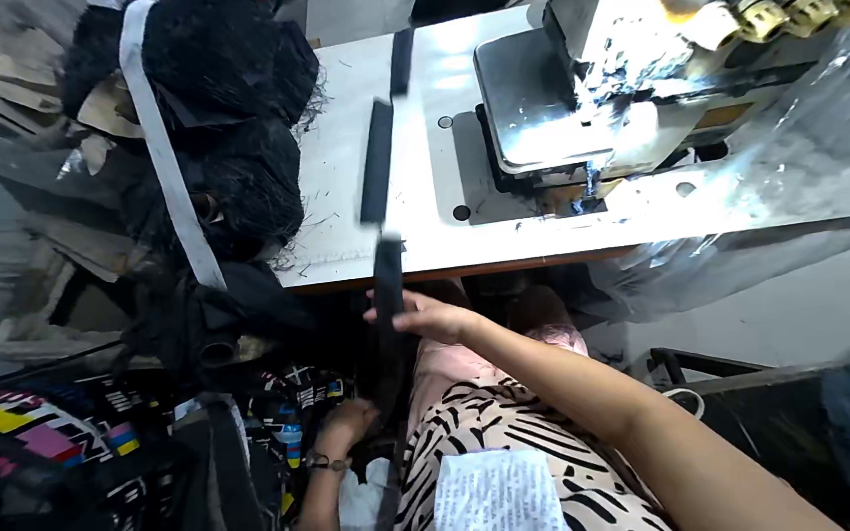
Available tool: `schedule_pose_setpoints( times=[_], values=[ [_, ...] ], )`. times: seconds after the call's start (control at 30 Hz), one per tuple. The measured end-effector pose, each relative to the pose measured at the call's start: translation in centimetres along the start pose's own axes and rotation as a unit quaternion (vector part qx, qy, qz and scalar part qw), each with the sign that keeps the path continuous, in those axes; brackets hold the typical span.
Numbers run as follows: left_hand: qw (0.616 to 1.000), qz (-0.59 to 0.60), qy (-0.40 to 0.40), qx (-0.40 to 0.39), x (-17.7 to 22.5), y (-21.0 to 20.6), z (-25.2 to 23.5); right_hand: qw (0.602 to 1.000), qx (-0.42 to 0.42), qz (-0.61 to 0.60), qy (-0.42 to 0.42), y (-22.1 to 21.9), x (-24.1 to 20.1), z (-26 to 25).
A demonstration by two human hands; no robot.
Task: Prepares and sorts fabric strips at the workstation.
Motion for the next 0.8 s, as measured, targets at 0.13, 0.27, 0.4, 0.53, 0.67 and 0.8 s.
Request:
schedule_pose_setpoints(
  times=[0.13,0.27,0.4,0.53,0.67,0.8],
  values=[
    [0.944,0.284,-0.118,0.117,-1.1,1.2,1.2,0.994,0.055,0.087,0.047,-3.1,1.3,-1.1],
    [0.820,0.476,-0.273,0.161,8.2,6.2,5.5,0.882,-0.224,0.390,-0.138,-5.5,5.5,2.4],
    [0.752,0.509,-0.386,0.164,11.6,5.5,9.6,0.927,-0.274,0.238,-0.094,-3.4,3.1,3.7],
    [0.933,0.238,-0.266,0.055,4.5,4.1,9.0,0.990,-0.071,-0.103,0.066,-1.8,-4.2,1.5],
    [0.986,0.091,-0.046,0.130,0.7,2.5,6.3,0.961,0.229,-0.130,0.089,-3.3,-8.0,-0.6],
    [0.735,0.562,-0.350,0.151,5.7,3.6,8.3,0.919,-0.155,0.354,0.079,-8.5,-1.7,4.4]
  ],
)
Point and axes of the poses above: each hand's wrist, its own z-axis away from the middle knuckle, its own y-axis out of the back of the hand, x = y × z, the point moved 1 cm from there along -z, towards the middle knuckle, and after that the axes turned 4 degrees about z, right-handed, at the moved point
